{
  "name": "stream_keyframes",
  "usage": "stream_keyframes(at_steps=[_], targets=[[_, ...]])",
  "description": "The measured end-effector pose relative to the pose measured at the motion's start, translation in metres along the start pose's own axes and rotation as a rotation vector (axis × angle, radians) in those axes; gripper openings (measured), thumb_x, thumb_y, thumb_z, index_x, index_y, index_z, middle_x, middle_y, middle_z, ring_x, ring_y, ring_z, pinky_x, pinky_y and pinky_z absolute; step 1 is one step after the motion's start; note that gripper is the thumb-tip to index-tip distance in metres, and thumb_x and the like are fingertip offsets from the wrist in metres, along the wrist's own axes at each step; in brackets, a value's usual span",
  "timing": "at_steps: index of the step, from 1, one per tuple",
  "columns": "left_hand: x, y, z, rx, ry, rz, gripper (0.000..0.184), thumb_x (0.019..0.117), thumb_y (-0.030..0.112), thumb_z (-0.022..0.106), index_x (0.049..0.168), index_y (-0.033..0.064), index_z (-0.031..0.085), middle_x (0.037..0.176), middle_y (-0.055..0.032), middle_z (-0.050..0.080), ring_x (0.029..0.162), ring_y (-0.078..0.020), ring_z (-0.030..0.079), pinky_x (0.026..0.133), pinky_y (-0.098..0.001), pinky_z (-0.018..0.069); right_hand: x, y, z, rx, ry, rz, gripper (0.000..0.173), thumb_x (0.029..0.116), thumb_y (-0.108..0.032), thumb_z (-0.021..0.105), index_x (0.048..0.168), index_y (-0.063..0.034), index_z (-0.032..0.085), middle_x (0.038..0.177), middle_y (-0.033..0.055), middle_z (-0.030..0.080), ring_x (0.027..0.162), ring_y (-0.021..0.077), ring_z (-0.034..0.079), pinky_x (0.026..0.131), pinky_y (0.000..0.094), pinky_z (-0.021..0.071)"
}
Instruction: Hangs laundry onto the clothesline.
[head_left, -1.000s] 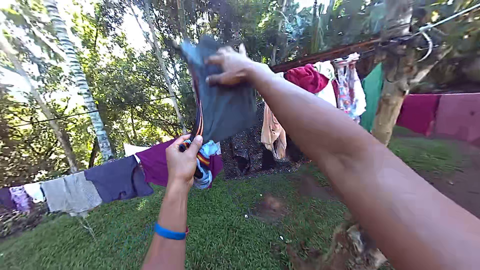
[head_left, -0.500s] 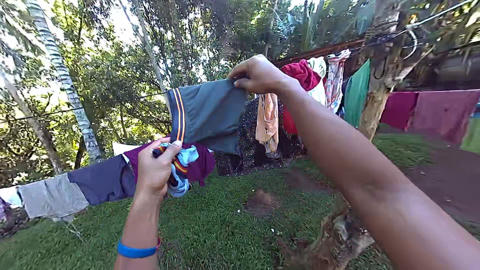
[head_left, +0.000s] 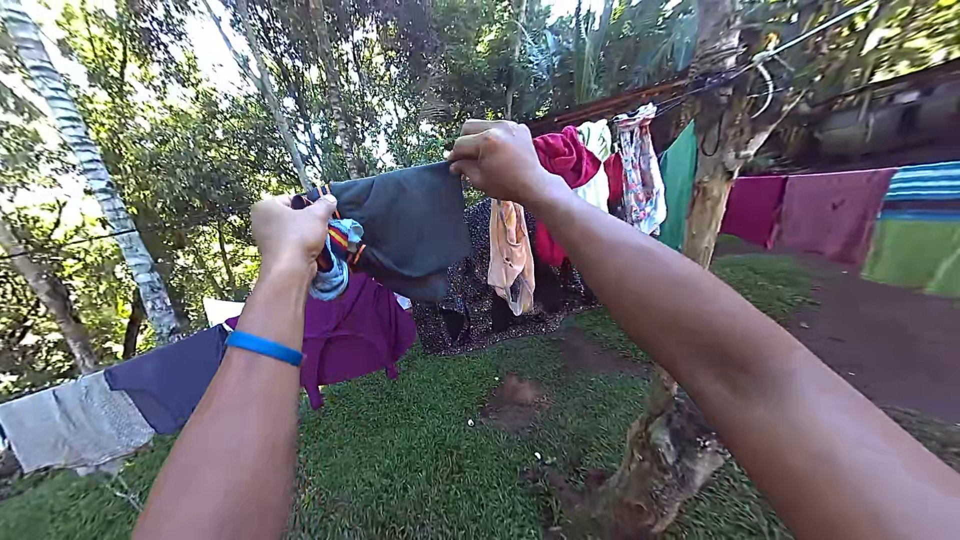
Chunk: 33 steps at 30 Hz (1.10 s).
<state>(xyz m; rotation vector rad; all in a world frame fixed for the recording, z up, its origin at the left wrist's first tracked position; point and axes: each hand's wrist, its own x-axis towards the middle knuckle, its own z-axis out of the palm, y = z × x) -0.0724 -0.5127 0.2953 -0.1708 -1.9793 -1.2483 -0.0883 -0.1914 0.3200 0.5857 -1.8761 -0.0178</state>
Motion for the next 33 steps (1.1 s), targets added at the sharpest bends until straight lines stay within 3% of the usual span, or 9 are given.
stream_keyframes(at_steps=[2,7,11,13,16,18,22,27,33], targets=[[0.005,0.009,-0.003,0.026,0.030,-0.010,0.036,0.0824,0.036,0.082,0.095,0.0032,0.073,0.097,-0.0181,0.071,0.091,-0.0325,0.068,0.084,-0.0616,0.0524,-0.012,0.000,-0.005,-0.082,0.132,-0.007,0.020,0.1001,-0.025,0.059,0.096,-0.0148,0.075,0.100,0.0069,0.070,0.096,0.0287,0.069,0.077,0.0553,0.0556],[0.003,0.024,-0.019,0.046,-0.057,-0.038,0.048,0.0845,0.039,0.081,0.108,0.0000,0.068,0.103,-0.0181,0.070,0.094,-0.0304,0.070,0.086,-0.0564,0.0564,-0.034,-0.002,-0.008,-0.096,0.210,-0.002,0.015,0.0938,-0.023,0.065,0.090,-0.0132,0.076,0.112,0.0085,0.069,0.105,0.0304,0.065,0.081,0.0511,0.0551],[-0.003,0.016,-0.049,0.419,0.081,0.124,0.058,0.0913,0.057,0.065,0.109,0.0026,0.071,0.110,-0.0302,0.068,0.107,-0.0519,0.063,0.086,-0.0776,0.0449,-0.042,-0.007,-0.006,-0.060,0.239,-0.022,0.017,0.0894,-0.025,0.065,0.085,-0.0124,0.074,0.105,0.0068,0.070,0.103,0.0279,0.065,0.079,0.0492,0.0547],[-0.010,0.010,-0.066,0.347,0.139,0.146,0.053,0.0925,0.054,0.064,0.113,0.0055,0.070,0.113,-0.0269,0.068,0.109,-0.0479,0.063,0.089,-0.0747,0.0449,-0.045,-0.009,-0.009,0.060,0.274,0.059,0.024,0.0904,-0.035,0.066,0.088,-0.0137,0.075,0.106,0.0053,0.070,0.103,0.0247,0.065,0.081,0.0491,0.0555],[-0.023,0.006,-0.076,0.187,-0.143,0.063,0.041,0.0931,0.046,0.071,0.108,0.0077,0.072,0.097,-0.0153,0.071,0.087,-0.0289,0.069,0.080,-0.0585,0.0562,-0.037,-0.008,-0.015,0.131,0.309,0.238,0.030,0.0943,-0.041,0.062,0.099,-0.0154,0.077,0.106,0.0056,0.069,0.101,0.0237,0.066,0.081,0.0511,0.0547],[-0.028,0.006,-0.068,0.183,-0.358,0.012,0.036,0.0946,0.041,0.073,0.114,0.0104,0.072,0.096,-0.0121,0.071,0.084,-0.0248,0.069,0.078,-0.0517,0.0572,-0.022,-0.007,-0.015,0.066,0.204,0.265,0.032,0.0995,-0.039,0.055,0.107,-0.0164,0.075,0.108,0.0064,0.069,0.107,0.0270,0.065,0.085,0.0527,0.0531],[-0.017,-0.007,-0.027,0.160,-0.425,-0.029,0.066,0.0909,0.041,0.077,0.143,0.0071,0.053,0.124,-0.0229,0.064,0.110,-0.0363,0.066,0.094,-0.0600,0.0531,0.007,0.004,-0.006,0.115,-0.178,0.146,0.027,0.0975,-0.039,0.062,0.111,-0.0208,0.076,0.112,0.0050,0.072,0.120,0.0317,0.059,0.100,0.0634,0.0445],[-0.006,-0.026,0.010,0.200,-0.261,0.011,0.032,0.0895,0.036,0.076,0.106,0.0092,0.075,0.102,-0.0184,0.072,0.098,-0.0357,0.069,0.086,-0.0645,0.0525,-0.002,0.004,-0.012,-0.065,-0.140,0.099,0.019,0.0930,-0.032,0.069,0.097,-0.0163,0.079,0.114,0.0072,0.071,0.119,0.0320,0.060,0.101,0.0621,0.0422],[0.002,-0.032,-0.007,0.065,-0.279,-0.082,0.035,0.0934,0.039,0.073,0.109,0.0075,0.073,0.100,-0.0147,0.072,0.091,-0.0269,0.071,0.085,-0.0537,0.0574,-0.020,0.003,-0.015,-0.041,-0.118,0.165,0.024,0.0908,-0.036,0.072,0.102,-0.0151,0.077,0.118,0.0115,0.068,0.122,0.0376,0.056,0.100,0.0643,0.0420]])
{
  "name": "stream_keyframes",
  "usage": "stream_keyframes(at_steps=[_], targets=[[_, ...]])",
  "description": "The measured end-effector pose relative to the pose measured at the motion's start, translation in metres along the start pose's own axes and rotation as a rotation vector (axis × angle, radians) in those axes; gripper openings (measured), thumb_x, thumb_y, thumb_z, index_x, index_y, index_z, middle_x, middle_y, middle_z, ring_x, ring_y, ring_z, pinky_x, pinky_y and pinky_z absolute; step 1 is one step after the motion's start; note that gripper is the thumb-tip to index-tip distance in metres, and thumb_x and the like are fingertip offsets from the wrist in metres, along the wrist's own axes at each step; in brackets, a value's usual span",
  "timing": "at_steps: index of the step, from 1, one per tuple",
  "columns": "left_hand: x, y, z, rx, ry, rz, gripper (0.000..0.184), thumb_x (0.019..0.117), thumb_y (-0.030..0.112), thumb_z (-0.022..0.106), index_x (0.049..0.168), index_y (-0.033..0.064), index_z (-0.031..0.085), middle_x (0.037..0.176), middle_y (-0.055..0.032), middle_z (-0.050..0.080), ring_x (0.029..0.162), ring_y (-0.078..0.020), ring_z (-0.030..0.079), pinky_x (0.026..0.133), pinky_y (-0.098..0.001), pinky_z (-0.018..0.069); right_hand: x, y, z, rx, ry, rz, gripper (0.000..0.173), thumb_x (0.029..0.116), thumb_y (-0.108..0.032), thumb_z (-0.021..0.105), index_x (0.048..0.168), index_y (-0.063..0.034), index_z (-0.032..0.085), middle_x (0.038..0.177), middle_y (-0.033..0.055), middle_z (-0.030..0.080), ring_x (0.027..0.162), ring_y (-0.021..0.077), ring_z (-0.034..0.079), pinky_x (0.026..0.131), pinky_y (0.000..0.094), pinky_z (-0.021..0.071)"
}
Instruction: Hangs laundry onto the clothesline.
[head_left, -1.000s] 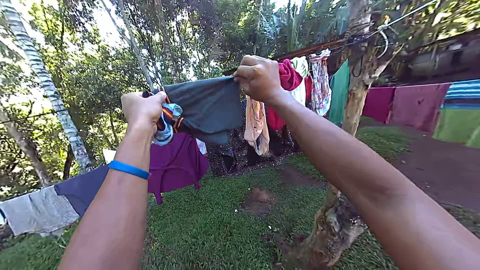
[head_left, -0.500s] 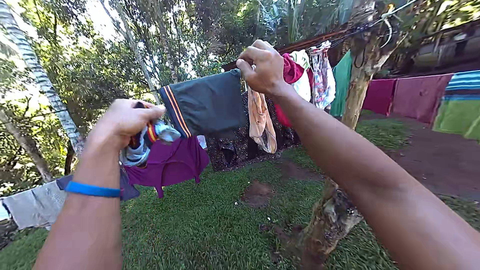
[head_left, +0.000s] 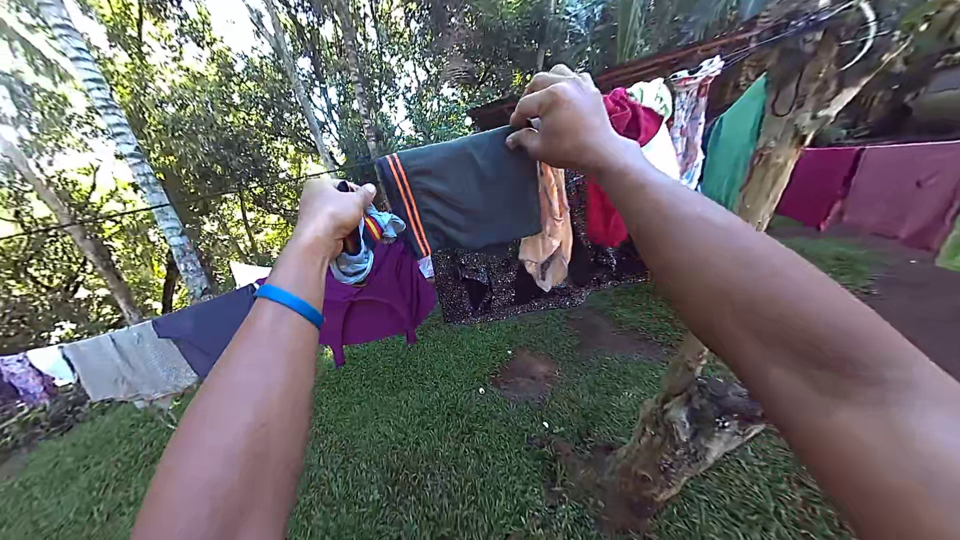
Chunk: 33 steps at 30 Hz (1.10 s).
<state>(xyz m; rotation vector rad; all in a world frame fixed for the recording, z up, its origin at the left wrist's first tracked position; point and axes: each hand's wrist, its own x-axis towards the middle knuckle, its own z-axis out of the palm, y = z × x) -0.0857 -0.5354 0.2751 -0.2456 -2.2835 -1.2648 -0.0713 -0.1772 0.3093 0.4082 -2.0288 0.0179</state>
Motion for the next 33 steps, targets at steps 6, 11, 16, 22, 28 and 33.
stream_keyframes(at_steps=[6,11,16,22,28,33], targets=[[-0.040,-0.024,-0.041,-0.576,-0.217,0.022,0.047,0.1053,0.048,0.052,0.121,0.0060,0.065,0.097,-0.0107,0.073,0.088,-0.0224,0.073,0.080,-0.0427,0.0628,-0.024,-0.087,-0.010,0.356,0.184,-0.100,0.037,0.0989,-0.041,0.060,0.101,-0.0073,0.075,0.102,0.0138,0.070,0.102,0.0295,0.066,0.091,0.0524,0.0541],[-0.073,-0.042,-0.065,-0.766,-0.440,0.202,0.057,0.1090,0.055,0.031,0.138,0.0113,0.055,0.109,-0.0115,0.071,0.099,-0.0231,0.071,0.088,-0.0444,0.0610,-0.043,-0.209,0.021,1.045,-0.359,-0.195,0.053,0.0959,-0.031,0.071,0.142,-0.0088,0.055,0.119,0.0107,0.068,0.099,0.0200,0.072,0.083,0.0418,0.0640],[-0.100,-0.065,-0.103,-0.344,-0.297,0.289,0.058,0.1078,0.057,0.030,0.140,0.0159,0.055,0.113,-0.0066,0.070,0.102,-0.0175,0.069,0.089,-0.0398,0.0602,-0.039,-0.248,0.031,1.196,-0.370,-0.094,0.019,0.0985,-0.016,0.068,0.113,-0.0033,0.067,0.094,0.0093,0.072,0.075,0.0197,0.072,0.067,0.0392,0.0643],[-0.132,-0.093,-0.137,0.131,-0.182,0.222,0.065,0.1090,0.055,0.028,0.089,0.0099,0.071,0.082,-0.0033,0.070,0.078,-0.0147,0.069,0.073,-0.0427,0.0579,-0.038,-0.281,0.048,1.538,-0.248,0.315,0.015,0.1012,-0.016,0.061,0.107,-0.0057,0.071,0.093,0.0068,0.070,0.079,0.0167,0.067,0.068,0.0374,0.0580],[-0.150,-0.121,-0.149,-0.503,-0.497,0.003,0.012,0.1004,0.027,0.064,0.100,0.0154,0.059,0.062,0.0047,0.044,0.046,-0.0044,0.037,0.043,-0.0201,0.0352,-0.040,-0.305,0.062,1.820,-0.553,0.595,0.018,0.1068,-0.024,0.050,0.111,-0.0089,0.060,0.087,0.0065,0.066,0.072,0.0150,0.066,0.063,0.0333,0.0570],[-0.168,-0.147,-0.161,-0.160,-0.349,0.002,0.012,0.1014,0.015,0.063,0.108,0.0052,0.060,0.083,-0.0068,0.065,0.061,-0.0128,0.058,0.056,-0.0269,0.0522,-0.050,-0.273,0.049,1.319,-0.908,-0.138,0.040,0.0951,-0.022,0.070,0.129,-0.0085,0.055,0.091,0.0098,0.069,0.076,0.0174,0.067,0.067,0.0359,0.0589]])
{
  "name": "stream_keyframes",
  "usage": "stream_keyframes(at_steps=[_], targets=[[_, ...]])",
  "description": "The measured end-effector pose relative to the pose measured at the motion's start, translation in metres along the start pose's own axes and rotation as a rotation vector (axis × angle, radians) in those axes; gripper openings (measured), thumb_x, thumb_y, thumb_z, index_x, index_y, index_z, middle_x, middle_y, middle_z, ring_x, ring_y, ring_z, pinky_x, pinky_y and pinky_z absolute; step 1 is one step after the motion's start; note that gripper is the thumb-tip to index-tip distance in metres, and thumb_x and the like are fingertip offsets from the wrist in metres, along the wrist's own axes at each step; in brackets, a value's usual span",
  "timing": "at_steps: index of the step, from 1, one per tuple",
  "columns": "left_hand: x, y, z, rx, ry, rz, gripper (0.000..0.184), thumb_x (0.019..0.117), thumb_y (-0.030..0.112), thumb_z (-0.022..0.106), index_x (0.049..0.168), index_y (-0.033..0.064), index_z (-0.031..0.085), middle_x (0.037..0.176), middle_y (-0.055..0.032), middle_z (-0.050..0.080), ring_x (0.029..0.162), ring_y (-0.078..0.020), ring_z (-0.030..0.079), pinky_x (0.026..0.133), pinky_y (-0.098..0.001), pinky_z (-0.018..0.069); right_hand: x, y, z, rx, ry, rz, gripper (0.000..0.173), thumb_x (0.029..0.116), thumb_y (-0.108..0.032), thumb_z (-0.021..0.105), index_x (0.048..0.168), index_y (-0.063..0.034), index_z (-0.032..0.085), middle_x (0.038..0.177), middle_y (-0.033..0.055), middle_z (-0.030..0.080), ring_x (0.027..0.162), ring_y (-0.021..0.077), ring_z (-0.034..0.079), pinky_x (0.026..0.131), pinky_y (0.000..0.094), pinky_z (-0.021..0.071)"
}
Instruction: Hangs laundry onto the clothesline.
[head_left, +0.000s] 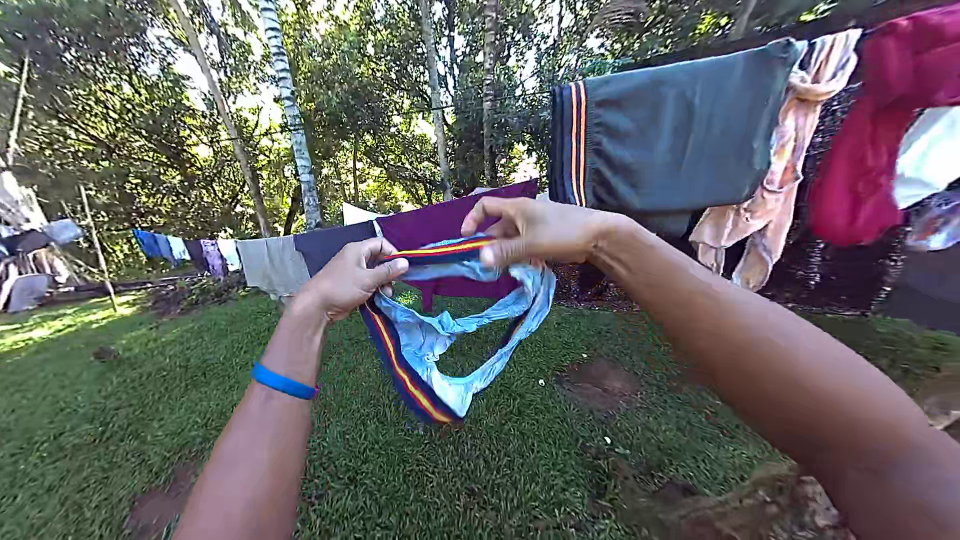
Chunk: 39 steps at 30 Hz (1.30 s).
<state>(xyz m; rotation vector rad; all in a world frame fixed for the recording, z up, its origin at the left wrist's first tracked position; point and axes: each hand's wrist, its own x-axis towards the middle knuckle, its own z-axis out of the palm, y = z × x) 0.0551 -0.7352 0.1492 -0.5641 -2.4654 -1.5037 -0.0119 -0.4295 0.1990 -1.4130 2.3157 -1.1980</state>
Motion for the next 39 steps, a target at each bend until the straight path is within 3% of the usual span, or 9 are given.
stream_keyframes(at_steps=[4,12,15,18,22,29,33,36,39], targets=[[-0.001,-0.015,0.007,0.120,0.060,-0.021,0.032,0.1074,0.032,0.054,0.102,0.0063,0.073,0.110,-0.0094,0.067,0.094,-0.0224,0.070,0.078,-0.0452,0.0627,-0.004,0.004,0.007,-0.367,-0.109,0.063,0.023,0.0884,-0.015,0.081,0.104,-0.0056,0.066,0.086,0.0091,0.067,0.075,0.0197,0.066,0.069,0.0416,0.0586],[0.008,-0.024,0.032,-0.579,-0.079,-0.005,0.050,0.1072,0.052,0.042,0.124,0.0117,0.065,0.110,-0.0078,0.073,0.097,-0.0187,0.072,0.086,-0.0388,0.0614,-0.023,0.041,0.024,0.681,0.048,0.083,0.023,0.1072,-0.026,0.048,0.102,-0.0094,0.064,0.089,0.0064,0.072,0.078,0.0144,0.071,0.070,0.0350,0.0614],[0.007,-0.017,0.020,-0.555,-0.196,0.099,0.055,0.1055,0.057,0.041,0.106,0.0109,0.071,0.091,-0.0054,0.074,0.080,-0.0127,0.072,0.069,-0.0316,0.0626,-0.046,0.062,0.033,0.365,-0.170,-0.002,0.029,0.1008,-0.040,0.056,0.089,-0.0149,0.064,0.073,-0.0046,0.064,0.063,0.0015,0.060,0.057,0.0211,0.0526],[-0.003,0.001,0.005,-0.252,-0.457,0.254,0.052,0.1041,0.055,0.048,0.089,0.0120,0.074,0.076,-0.0005,0.072,0.066,-0.0065,0.069,0.059,-0.0250,0.0596,-0.059,0.079,0.037,-0.178,-0.361,0.249,0.037,0.1009,-0.034,0.065,0.084,-0.0016,0.067,0.070,0.0043,0.062,0.063,0.0116,0.060,0.063,0.0360,0.0530],[-0.020,0.007,-0.013,0.163,-0.763,0.132,0.030,0.1029,0.036,0.059,0.092,0.0136,0.075,0.074,0.0047,0.069,0.065,-0.0007,0.064,0.058,-0.0180,0.0537,-0.084,0.110,0.009,0.085,0.041,-0.034,0.032,0.0957,-0.037,0.067,0.073,-0.0135,0.070,0.067,-0.0063,0.065,0.062,0.0014,0.061,0.059,0.0234,0.0537],[-0.022,-0.008,0.010,0.807,-0.793,-0.306,0.026,0.1037,0.031,0.061,0.092,0.0111,0.074,0.086,-0.0019,0.066,0.078,-0.0137,0.059,0.074,-0.0405,0.0478,-0.093,0.113,-0.004,-0.684,0.103,0.037,0.029,0.0969,-0.040,0.066,0.084,-0.0170,0.079,0.086,-0.0005,0.071,0.104,0.0240,0.062,0.093,0.0537,0.0479],[-0.007,-0.003,0.032,0.727,-0.657,-0.070,0.029,0.1060,0.030,0.056,0.091,0.0136,0.075,0.077,0.0008,0.066,0.069,-0.0104,0.060,0.066,-0.0362,0.0498,-0.085,0.143,0.017,-0.731,-0.118,0.167,0.033,0.0983,-0.028,0.068,0.070,-0.0095,0.069,0.067,0.0042,0.063,0.072,0.0237,0.064,0.068,0.0521,0.0507],[0.017,0.000,0.058,0.610,-0.553,0.098,0.030,0.1065,0.029,0.054,0.091,0.0142,0.075,0.075,0.0009,0.069,0.068,-0.0112,0.065,0.064,-0.0374,0.0558,-0.082,0.152,0.012,-0.452,0.087,0.076,0.012,0.0908,-0.017,0.075,0.101,-0.0100,0.078,0.103,0.0068,0.073,0.101,0.0234,0.068,0.091,0.0524,0.0551],[0.038,0.003,0.090,0.470,-0.551,0.161,0.032,0.1067,0.029,0.053,0.090,0.0102,0.074,0.076,-0.0021,0.069,0.068,-0.0128,0.065,0.064,-0.0380,0.0558,-0.069,0.116,0.032,0.026,0.165,-0.058,0.057,0.0905,-0.033,0.069,0.142,-0.0112,0.058,0.138,0.0063,0.063,0.125,0.0213,0.061,0.103,0.0430,0.0536]])
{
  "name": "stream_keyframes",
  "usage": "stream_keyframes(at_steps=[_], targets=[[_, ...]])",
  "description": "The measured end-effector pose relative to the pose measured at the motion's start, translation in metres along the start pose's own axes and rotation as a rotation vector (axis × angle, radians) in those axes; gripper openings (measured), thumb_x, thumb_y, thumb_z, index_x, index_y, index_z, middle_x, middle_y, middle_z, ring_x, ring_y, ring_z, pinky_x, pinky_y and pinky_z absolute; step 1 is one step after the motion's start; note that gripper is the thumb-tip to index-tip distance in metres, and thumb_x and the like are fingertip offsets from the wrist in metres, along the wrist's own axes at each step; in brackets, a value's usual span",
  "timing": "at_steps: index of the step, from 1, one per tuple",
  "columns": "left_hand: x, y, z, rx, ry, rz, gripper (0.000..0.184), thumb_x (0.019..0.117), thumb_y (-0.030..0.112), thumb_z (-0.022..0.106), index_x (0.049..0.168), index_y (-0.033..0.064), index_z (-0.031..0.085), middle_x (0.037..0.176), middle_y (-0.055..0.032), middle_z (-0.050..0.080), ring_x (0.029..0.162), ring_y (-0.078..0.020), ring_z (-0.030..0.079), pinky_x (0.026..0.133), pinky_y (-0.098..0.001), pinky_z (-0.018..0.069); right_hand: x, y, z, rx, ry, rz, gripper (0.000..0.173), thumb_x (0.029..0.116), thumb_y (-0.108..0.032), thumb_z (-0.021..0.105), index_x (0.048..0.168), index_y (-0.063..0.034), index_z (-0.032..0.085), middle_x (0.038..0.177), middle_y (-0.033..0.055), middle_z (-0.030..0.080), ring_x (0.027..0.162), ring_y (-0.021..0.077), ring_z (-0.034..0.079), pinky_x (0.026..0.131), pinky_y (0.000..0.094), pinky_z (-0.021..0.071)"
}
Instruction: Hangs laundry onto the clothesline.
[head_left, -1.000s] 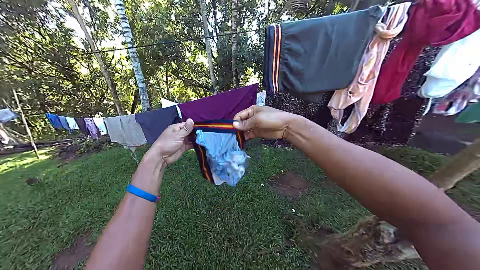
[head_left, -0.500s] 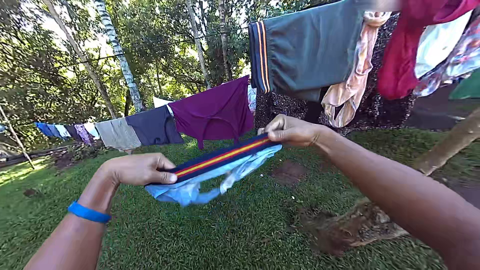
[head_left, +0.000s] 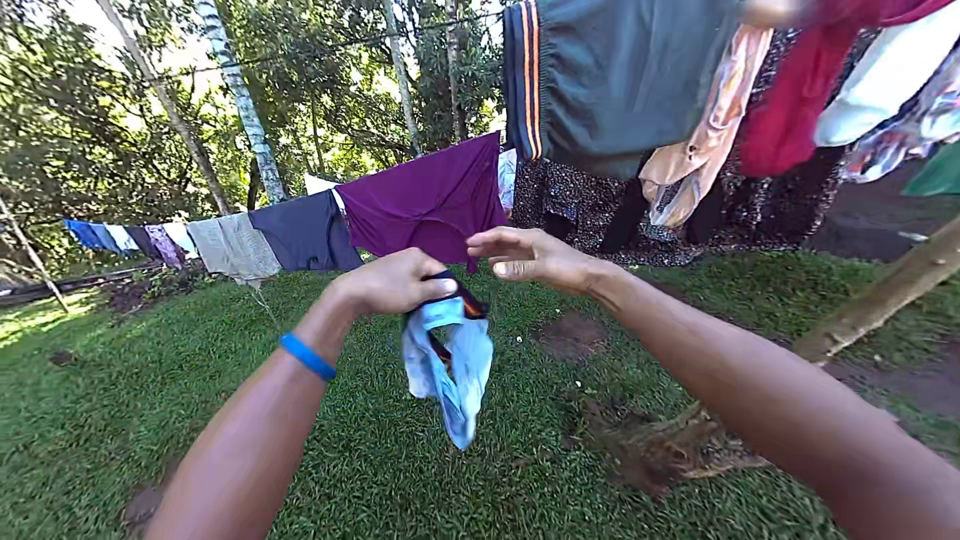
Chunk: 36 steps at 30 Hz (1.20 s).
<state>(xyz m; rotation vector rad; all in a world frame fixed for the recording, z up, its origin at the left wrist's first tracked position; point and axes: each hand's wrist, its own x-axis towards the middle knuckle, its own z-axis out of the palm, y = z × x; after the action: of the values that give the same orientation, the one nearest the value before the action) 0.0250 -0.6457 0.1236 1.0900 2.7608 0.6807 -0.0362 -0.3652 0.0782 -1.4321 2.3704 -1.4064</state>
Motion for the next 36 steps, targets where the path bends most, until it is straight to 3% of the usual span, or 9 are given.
stream_keyframes(at_steps=[4,9,16,21,24,27,29,33,36], targets=[[0.025,0.015,0.021,-0.176,-0.061,0.009,0.024,0.1021,0.014,0.055,0.089,0.0049,0.073,0.077,-0.0044,0.068,0.069,-0.0119,0.063,0.064,-0.0344,0.0518,0.009,-0.034,0.042,0.194,-0.183,0.110,0.050,0.0951,-0.033,0.071,0.137,-0.0115,0.053,0.117,0.0069,0.068,0.103,0.0146,0.067,0.091,0.0367,0.0579],[-0.009,0.015,0.041,-0.940,-0.014,0.058,0.029,0.1054,0.009,0.047,0.128,0.0024,0.064,0.104,-0.0095,0.072,0.090,-0.0124,0.069,0.083,-0.0309,0.0593,0.010,-0.066,0.017,-0.155,-0.247,0.195,0.022,0.0929,-0.027,0.076,0.097,-0.0063,0.074,0.078,0.0041,0.070,0.069,0.0117,0.066,0.065,0.0325,0.0575],[-0.010,0.000,0.138,-1.200,0.030,0.330,0.045,0.0893,0.011,0.075,0.132,0.0100,0.061,0.120,-0.0066,0.072,0.107,-0.0161,0.070,0.094,-0.0374,0.0583,-0.003,-0.111,-0.028,-0.108,-0.148,-0.063,0.012,0.0949,-0.010,0.068,0.085,-0.0047,0.074,0.073,0.0019,0.068,0.065,0.0081,0.063,0.058,0.0258,0.0545],[0.009,-0.030,0.203,-0.737,0.215,0.214,0.045,0.0845,0.019,0.084,0.124,0.0044,0.069,0.119,-0.0042,0.074,0.112,-0.0145,0.069,0.102,-0.0391,0.0576,-0.020,-0.103,-0.070,0.255,-0.021,-0.268,0.013,0.0977,-0.011,0.058,0.089,-0.0078,0.067,0.084,0.0016,0.066,0.077,0.0096,0.065,0.072,0.0298,0.0593],[-0.008,-0.046,0.152,-0.410,0.497,0.179,0.050,0.0891,0.045,0.077,0.119,0.0064,0.069,0.108,-0.0021,0.075,0.101,-0.0130,0.072,0.092,-0.0398,0.0617,-0.059,-0.089,-0.107,0.007,0.060,-0.275,0.018,0.0935,-0.024,0.064,0.081,-0.0118,0.067,0.082,-0.0005,0.067,0.078,0.0103,0.064,0.071,0.0320,0.0570],[-0.040,-0.046,0.093,-0.059,0.695,0.225,0.037,0.1001,0.046,0.061,0.101,0.0123,0.075,0.103,0.0014,0.074,0.099,-0.0080,0.070,0.088,-0.0336,0.0603,-0.119,-0.050,-0.093,-0.267,0.204,-0.142,0.028,0.0912,-0.037,0.068,0.082,-0.0112,0.074,0.084,-0.0011,0.068,0.076,0.0097,0.064,0.066,0.0306,0.0573],[-0.057,-0.054,0.103,0.124,0.538,0.183,0.035,0.1010,0.043,0.058,0.100,0.0129,0.077,0.111,-0.0045,0.071,0.110,-0.0170,0.066,0.096,-0.0407,0.0558,-0.155,0.023,-0.053,-0.308,0.180,0.044,0.029,0.0921,-0.037,0.071,0.084,-0.0090,0.074,0.087,0.0017,0.069,0.080,0.0121,0.065,0.073,0.0345,0.0571],[-0.067,-0.093,0.176,0.226,-0.342,-0.192,0.024,0.1036,0.024,0.058,0.110,0.0049,0.072,0.110,-0.0172,0.071,0.109,-0.0359,0.066,0.097,-0.0573,0.0517,-0.204,0.134,0.004,-0.410,-0.246,0.444,0.030,0.0991,-0.031,0.065,0.095,-0.0036,0.076,0.099,0.0131,0.069,0.097,0.0285,0.065,0.090,0.0544,0.0518],[-0.056,-0.077,0.153,0.216,-0.176,-0.280,0.025,0.1041,0.021,0.057,0.116,0.0047,0.072,0.110,-0.0177,0.072,0.105,-0.0344,0.069,0.097,-0.0562,0.0528,-0.187,0.119,0.000,-0.460,-0.035,0.340,0.026,0.0981,-0.027,0.065,0.096,-0.0039,0.075,0.109,0.0142,0.066,0.109,0.0288,0.063,0.097,0.0516,0.0515]])
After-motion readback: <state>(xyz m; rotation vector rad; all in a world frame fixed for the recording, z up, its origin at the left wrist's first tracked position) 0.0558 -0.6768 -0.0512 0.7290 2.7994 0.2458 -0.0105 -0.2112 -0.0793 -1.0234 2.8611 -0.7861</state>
